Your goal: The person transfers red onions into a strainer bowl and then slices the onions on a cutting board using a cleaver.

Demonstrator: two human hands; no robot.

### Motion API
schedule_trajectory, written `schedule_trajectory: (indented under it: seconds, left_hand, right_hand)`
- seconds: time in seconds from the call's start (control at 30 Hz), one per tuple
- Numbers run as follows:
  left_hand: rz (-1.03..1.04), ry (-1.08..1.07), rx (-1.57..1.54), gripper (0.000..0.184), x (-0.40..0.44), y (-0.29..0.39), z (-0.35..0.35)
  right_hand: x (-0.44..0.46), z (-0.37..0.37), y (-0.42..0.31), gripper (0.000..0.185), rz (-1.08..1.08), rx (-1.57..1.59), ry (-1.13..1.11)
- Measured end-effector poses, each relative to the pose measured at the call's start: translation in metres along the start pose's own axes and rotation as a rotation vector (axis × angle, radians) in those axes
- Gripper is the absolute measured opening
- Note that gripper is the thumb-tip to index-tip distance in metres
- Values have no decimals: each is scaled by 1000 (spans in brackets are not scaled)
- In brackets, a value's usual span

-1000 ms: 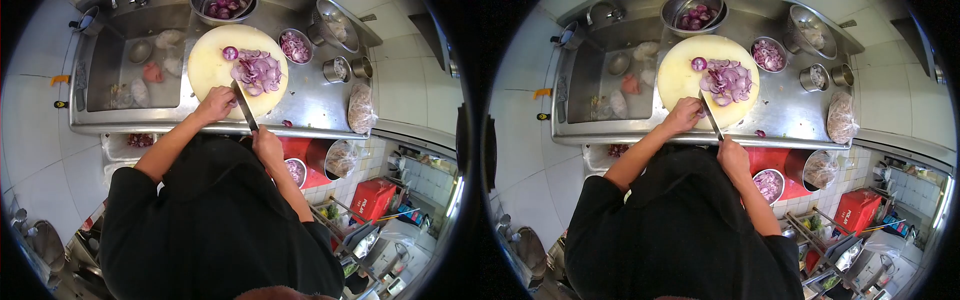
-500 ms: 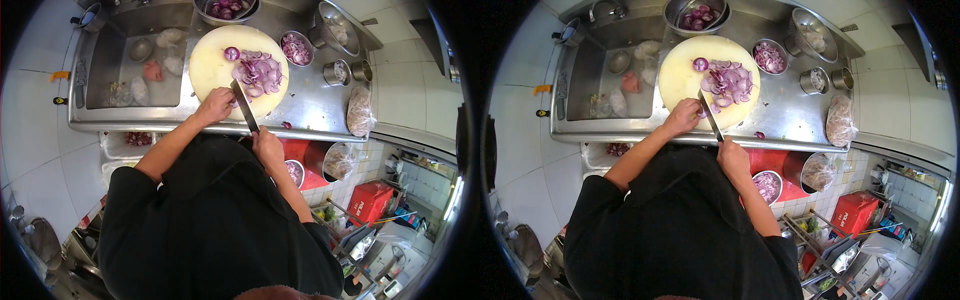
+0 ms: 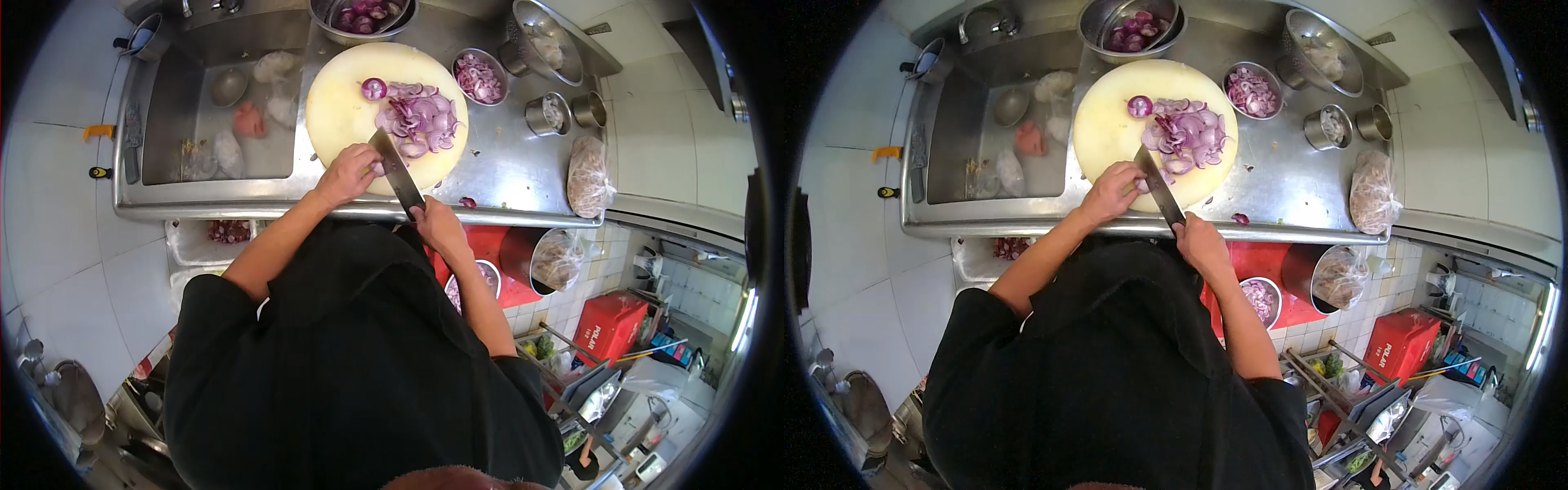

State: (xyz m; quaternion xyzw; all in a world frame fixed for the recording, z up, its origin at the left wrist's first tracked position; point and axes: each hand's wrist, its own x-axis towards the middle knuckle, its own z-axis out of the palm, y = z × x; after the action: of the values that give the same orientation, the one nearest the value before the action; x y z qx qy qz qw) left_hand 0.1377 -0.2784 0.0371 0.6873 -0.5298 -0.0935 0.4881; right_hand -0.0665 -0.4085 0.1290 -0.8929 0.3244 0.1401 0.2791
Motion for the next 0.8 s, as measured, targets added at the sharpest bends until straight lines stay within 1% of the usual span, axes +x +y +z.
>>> schedule_trajectory:
  seconds: [0.1,0.2,0.23,0.3,0.4,0.5,0.6,0.7,0.8]
  left_hand:
    - [-60,-187,167,27,10,10,-11]
    - [-306,-263,389,28,22,25,-5]
    - [-450,-312,311,27,29,35,-9]
    - [-733,-410,144,26,40,53,-13]
    - [-245,-63,146,23,15,33,-2]
    - [33,-83,116,23,13,13,-6]
    - [175,-201,99,24,23,-4,-7]
    - [202,-265,129,20,30,-5,-8]
    - [234,-173,92,17,30,-3,-4]
  right_hand:
    - [3,4,17,34,53,37,43]
    - [1,3,18,35,96,66,50]
    - [-1,1,17,35,114,77,47]
    - [-5,3,14,34,81,42,64]
    - [-12,2,4,33,85,24,66]
    - [-12,5,-6,32,92,3,64]
    - [-11,9,-7,31,98,-15,65]
    - [-22,-2,-12,30,107,-30,65]
    - [-27,-8,-21,30,85,-27,85]
